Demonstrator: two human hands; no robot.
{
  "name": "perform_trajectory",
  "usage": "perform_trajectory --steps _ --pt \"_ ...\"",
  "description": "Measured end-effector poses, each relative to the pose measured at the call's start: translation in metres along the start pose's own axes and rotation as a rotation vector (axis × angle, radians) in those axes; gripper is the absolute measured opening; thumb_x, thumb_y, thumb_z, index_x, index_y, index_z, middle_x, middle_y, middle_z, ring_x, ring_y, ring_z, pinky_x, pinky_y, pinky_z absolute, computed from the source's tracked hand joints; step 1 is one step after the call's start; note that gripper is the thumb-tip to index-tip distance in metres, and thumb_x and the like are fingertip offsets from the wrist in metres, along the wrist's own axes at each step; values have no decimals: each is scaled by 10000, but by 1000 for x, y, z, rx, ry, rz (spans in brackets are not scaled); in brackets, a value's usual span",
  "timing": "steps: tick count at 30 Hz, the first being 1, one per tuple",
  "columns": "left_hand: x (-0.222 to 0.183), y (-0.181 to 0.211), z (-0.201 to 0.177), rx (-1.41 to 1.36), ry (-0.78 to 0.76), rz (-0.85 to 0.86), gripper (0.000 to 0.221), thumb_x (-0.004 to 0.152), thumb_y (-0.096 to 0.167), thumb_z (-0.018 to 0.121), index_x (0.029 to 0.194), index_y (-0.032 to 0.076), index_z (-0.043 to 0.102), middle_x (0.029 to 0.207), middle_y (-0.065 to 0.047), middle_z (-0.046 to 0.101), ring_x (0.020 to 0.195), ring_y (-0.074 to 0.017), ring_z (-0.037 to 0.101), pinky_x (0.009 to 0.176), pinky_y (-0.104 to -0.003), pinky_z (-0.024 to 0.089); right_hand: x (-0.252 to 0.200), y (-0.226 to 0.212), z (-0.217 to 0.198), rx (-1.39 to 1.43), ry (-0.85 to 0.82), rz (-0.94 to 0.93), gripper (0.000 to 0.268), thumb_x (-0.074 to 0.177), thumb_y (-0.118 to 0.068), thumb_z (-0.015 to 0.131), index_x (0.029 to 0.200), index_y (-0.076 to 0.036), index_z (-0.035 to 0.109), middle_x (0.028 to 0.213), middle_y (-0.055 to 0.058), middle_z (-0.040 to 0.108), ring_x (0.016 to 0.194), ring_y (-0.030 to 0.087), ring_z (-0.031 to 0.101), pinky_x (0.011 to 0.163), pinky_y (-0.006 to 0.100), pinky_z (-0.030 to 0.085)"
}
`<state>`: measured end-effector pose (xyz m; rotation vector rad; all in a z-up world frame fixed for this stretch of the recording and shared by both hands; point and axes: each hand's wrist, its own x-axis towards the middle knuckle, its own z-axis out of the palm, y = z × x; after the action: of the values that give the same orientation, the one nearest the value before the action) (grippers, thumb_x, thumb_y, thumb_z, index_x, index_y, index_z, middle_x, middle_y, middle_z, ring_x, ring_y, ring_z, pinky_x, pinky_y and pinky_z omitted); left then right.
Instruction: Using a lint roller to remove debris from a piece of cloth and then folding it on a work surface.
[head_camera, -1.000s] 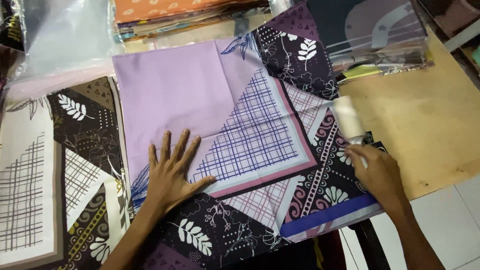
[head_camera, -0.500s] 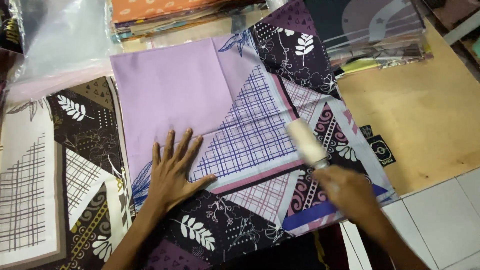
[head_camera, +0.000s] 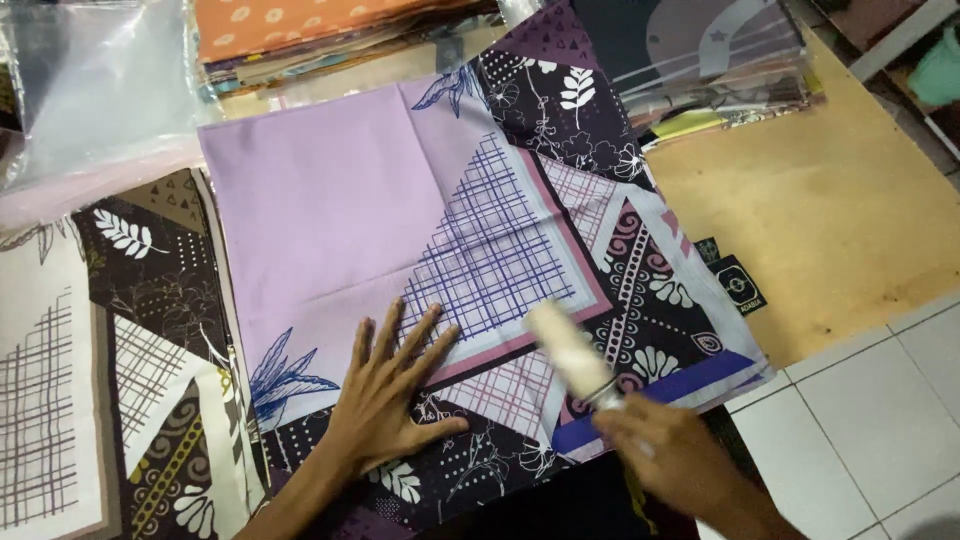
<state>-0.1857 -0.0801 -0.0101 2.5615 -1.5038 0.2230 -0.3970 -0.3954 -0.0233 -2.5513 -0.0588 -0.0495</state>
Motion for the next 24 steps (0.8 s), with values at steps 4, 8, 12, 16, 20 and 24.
perform_trajectory --steps 4,8,12,16,20,24 --pt "1 -2 -1 17 -21 -7 1130 778 970 183 1657 264 101 1740 -59 62 1607 -341 -59 1250 -595 -122 -8 34 1 -82 -15 84 287 852 -228 753 1135 -258 787 1089 59 778 800 182 790 738 355 673" --pt "2 -1 -2 -49 -13 -13 1104 791 952 226 1657 275 128 1743 -52 82 1611 -336 -46 1241 -626 -92 -13 72 -42 -220 44 317 266 914 -186 654 1163 -173 748 1131 86 749 878 244 753 810 411 633" --pt "1 0 -4 -42 -17 -14 1097 802 945 225 1660 268 125 1744 -55 82 1612 -331 -42 1242 -619 -86 -22 73 -71 -170 258 588 282 944 -196 653 1172 -90 779 1143 68 793 1054 225 732 945 361 524" --pt "-6 10 -4 -30 -53 -20 1091 806 944 222 1657 274 94 1741 -60 48 1603 -345 -72 1233 -612 -136 -37 46 -37 -68 258 544 262 927 -206 657 1113 -58 768 1139 187 768 876 282 783 807 410 658" --pt "-35 44 -14 -15 -65 -156 953 891 847 260 1659 303 110 1754 -17 53 1612 -354 -25 1209 -674 4 -48 6 3 216 103 36 229 876 -191 740 1091 -121 779 1009 77 746 767 147 744 683 295 599" --pt "-64 47 -6 120 -5 -274 1007 818 928 170 1641 348 134 1753 47 67 1631 -287 23 1232 -687 41 -60 31 20 67 55 -100 239 863 -137 742 1093 -95 792 1102 77 808 1003 217 787 921 373 621"
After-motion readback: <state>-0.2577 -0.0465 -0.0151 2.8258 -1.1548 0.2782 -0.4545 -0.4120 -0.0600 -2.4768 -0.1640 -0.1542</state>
